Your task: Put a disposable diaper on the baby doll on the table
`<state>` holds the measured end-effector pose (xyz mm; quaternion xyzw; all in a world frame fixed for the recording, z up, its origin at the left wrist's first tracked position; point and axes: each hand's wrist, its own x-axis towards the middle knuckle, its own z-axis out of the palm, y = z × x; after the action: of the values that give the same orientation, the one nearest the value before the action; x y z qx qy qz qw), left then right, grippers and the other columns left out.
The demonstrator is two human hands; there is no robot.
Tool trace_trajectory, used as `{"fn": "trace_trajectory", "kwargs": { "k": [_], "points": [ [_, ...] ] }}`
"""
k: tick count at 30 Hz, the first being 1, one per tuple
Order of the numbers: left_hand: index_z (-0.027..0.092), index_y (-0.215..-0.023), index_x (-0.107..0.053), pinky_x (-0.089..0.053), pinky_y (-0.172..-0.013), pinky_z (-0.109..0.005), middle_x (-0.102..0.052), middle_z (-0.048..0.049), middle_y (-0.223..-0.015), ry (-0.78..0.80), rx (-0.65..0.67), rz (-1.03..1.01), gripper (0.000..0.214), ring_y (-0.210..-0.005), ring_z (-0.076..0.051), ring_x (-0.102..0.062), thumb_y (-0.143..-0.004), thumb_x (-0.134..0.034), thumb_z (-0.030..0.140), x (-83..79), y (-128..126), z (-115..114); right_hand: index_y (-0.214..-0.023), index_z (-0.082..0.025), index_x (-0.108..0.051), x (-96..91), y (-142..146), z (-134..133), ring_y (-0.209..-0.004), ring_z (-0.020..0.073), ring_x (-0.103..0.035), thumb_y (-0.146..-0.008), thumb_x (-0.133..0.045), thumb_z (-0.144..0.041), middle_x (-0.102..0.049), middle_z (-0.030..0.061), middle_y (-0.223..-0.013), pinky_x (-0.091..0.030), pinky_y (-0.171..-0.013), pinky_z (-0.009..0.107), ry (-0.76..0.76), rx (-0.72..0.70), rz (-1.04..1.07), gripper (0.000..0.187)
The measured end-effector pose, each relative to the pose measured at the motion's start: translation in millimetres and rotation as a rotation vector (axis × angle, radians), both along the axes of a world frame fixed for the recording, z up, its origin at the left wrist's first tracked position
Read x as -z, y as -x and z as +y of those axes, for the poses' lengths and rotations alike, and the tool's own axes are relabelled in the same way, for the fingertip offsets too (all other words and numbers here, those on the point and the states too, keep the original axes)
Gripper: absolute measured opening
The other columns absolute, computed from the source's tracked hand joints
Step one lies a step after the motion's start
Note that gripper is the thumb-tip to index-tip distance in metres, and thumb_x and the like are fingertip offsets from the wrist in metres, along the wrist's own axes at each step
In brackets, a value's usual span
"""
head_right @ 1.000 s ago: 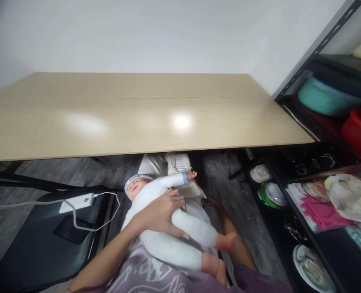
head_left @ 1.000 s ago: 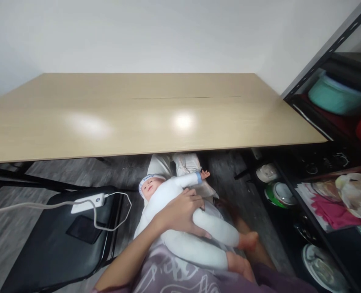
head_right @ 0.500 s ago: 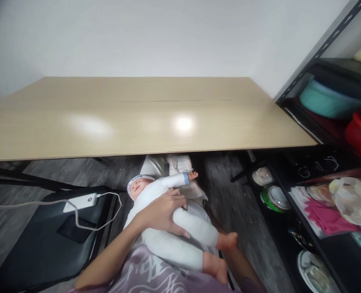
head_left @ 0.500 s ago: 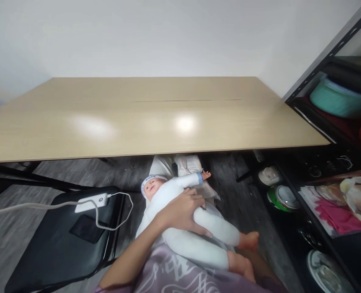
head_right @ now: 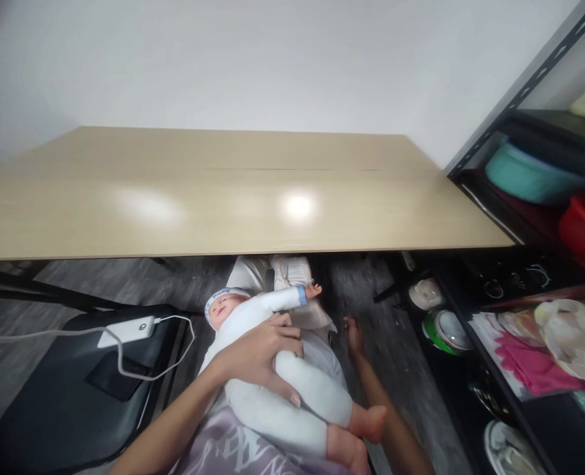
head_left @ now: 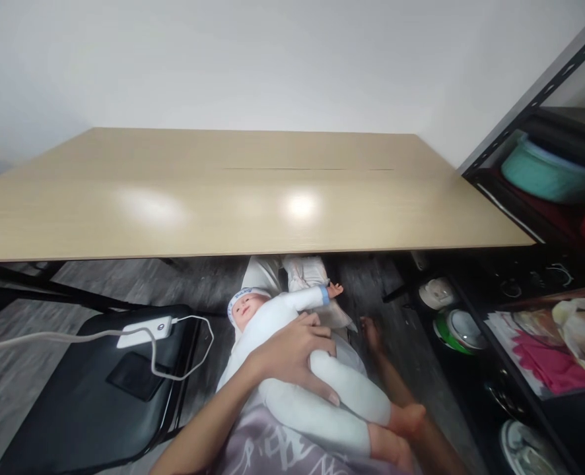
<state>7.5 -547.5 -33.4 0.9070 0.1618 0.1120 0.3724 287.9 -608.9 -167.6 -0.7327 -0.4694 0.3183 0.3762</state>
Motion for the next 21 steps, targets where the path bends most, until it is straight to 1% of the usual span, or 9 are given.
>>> {"fn": "trace_trajectory", "kwargs": {
  "k": [2, 4, 7, 9, 11, 14, 17, 19, 21],
  "points": [
    [0.026, -0.091, -0.076, -0.048, -0.089, -0.043, -0.073, -0.0028, -0.092, 0.000, -0.010, 0.006, 0.060, -0.097, -0.028, -0.062, -0.075, -0.091, 0.082, 1.8, 1, -1, -0.115, -0.019, -0.072, 5.1, -9, 34, -0.083, 0.0142, -0.068, -0.113, -0.066, -0.051, -0.073, 0.0038, -0.104, -0.062, -0.075, 0.029, -0.062, 0.109, 0.028, 0.033],
    [0.027, -0.092, -0.075, -0.048, -0.090, -0.044, -0.073, -0.0038, -0.094, -0.008, -0.011, 0.009, 0.063, -0.098, -0.029, -0.062, -0.071, -0.092, 0.084, 4.9, 0, -1, -0.097, -0.020, -0.068, 0.3, -13, 59, -0.073, 0.0145, -0.061, -0.116, -0.053, -0.056, -0.066, 0.0013, -0.086, -0.056, -0.069, 0.029, -0.140, 0.156, 0.050, 0.044],
    [0.027, -0.096, -0.077, -0.049, -0.091, -0.044, -0.075, -0.0049, -0.096, -0.017, -0.011, -0.006, 0.063, -0.097, -0.030, -0.064, -0.070, -0.094, 0.082, 5.8, 0, -2, -0.090, -0.022, -0.068, -26.4, -1, 83, -0.081, 0.0212, -0.067, -0.112, -0.048, -0.061, -0.069, 0.0040, -0.085, -0.057, -0.079, 0.036, -0.259, 0.072, 0.075, 0.048],
    [0.028, -0.099, -0.079, -0.050, -0.093, -0.044, -0.076, -0.0049, -0.098, 0.000, -0.030, -0.024, 0.061, -0.099, -0.030, -0.064, -0.072, -0.094, 0.080, 0.8, 3, -1, -0.104, -0.022, -0.075, -50.9, 18, 92, -0.101, 0.0255, -0.072, -0.108, -0.058, -0.058, -0.077, 0.0084, -0.104, -0.058, -0.094, 0.040, -0.321, -0.133, 0.034, 0.040],
    [0.028, -0.106, -0.081, -0.052, -0.099, -0.043, -0.078, -0.0044, -0.103, 0.042, -0.069, -0.040, 0.058, -0.104, -0.030, -0.065, -0.079, -0.091, 0.079, -8.6, 11, -2, -0.122, -0.024, -0.078, -72.7, 39, 101, -0.122, 0.0287, -0.070, -0.109, -0.063, -0.050, -0.079, 0.0113, -0.125, -0.054, -0.111, 0.046, -0.357, -0.476, -0.108, 0.033],
    [0.031, -0.126, -0.081, -0.051, -0.117, -0.046, -0.079, -0.0057, -0.128, 0.129, -0.162, -0.075, 0.047, -0.125, -0.031, -0.065, -0.098, -0.080, 0.069, -21.3, 33, -9, -0.137, -0.026, -0.076, -90.5, 67, 116, -0.140, 0.0314, -0.064, -0.107, -0.072, -0.045, -0.076, 0.0118, -0.143, -0.041, -0.129, 0.055, -0.300, -0.903, -0.293, 0.037],
    [0.031, -0.125, -0.081, -0.046, -0.128, -0.053, -0.071, -0.0087, -0.152, 0.166, -0.380, -0.137, 0.030, -0.145, -0.032, -0.059, -0.111, -0.067, 0.054, -14.0, 68, -25, -0.134, -0.023, -0.077, -94.7, 82, 128, -0.130, 0.0323, -0.069, -0.102, -0.081, -0.042, -0.079, 0.0118, -0.134, -0.046, -0.124, 0.053, -0.184, -1.043, -0.414, 0.038],
    [0.029, -0.115, -0.079, -0.044, -0.130, -0.059, -0.070, -0.0112, -0.151, 0.119, -0.651, -0.176, 0.030, -0.146, -0.034, -0.058, -0.112, -0.061, 0.052, 7.6, 94, -41, -0.129, -0.021, -0.078, -97.6, 86, 129, -0.123, 0.0317, -0.071, -0.101, -0.081, -0.042, -0.078, 0.0115, -0.128, -0.051, -0.116, 0.049, -0.158, -1.045, -0.485, 0.035],
    [0.026, -0.115, -0.075, -0.044, -0.128, -0.062, -0.070, -0.0139, -0.144, 0.061, -0.975, -0.196, 0.034, -0.142, -0.036, -0.060, -0.110, -0.060, 0.057, 38.7, 119, -60, -0.129, -0.021, -0.077, -102.9, 89, 125, -0.120, 0.0310, -0.071, -0.103, -0.080, -0.045, -0.076, 0.0115, -0.128, -0.053, -0.110, 0.045, -0.175, -1.018, -0.514, 0.036]
  ]
}}
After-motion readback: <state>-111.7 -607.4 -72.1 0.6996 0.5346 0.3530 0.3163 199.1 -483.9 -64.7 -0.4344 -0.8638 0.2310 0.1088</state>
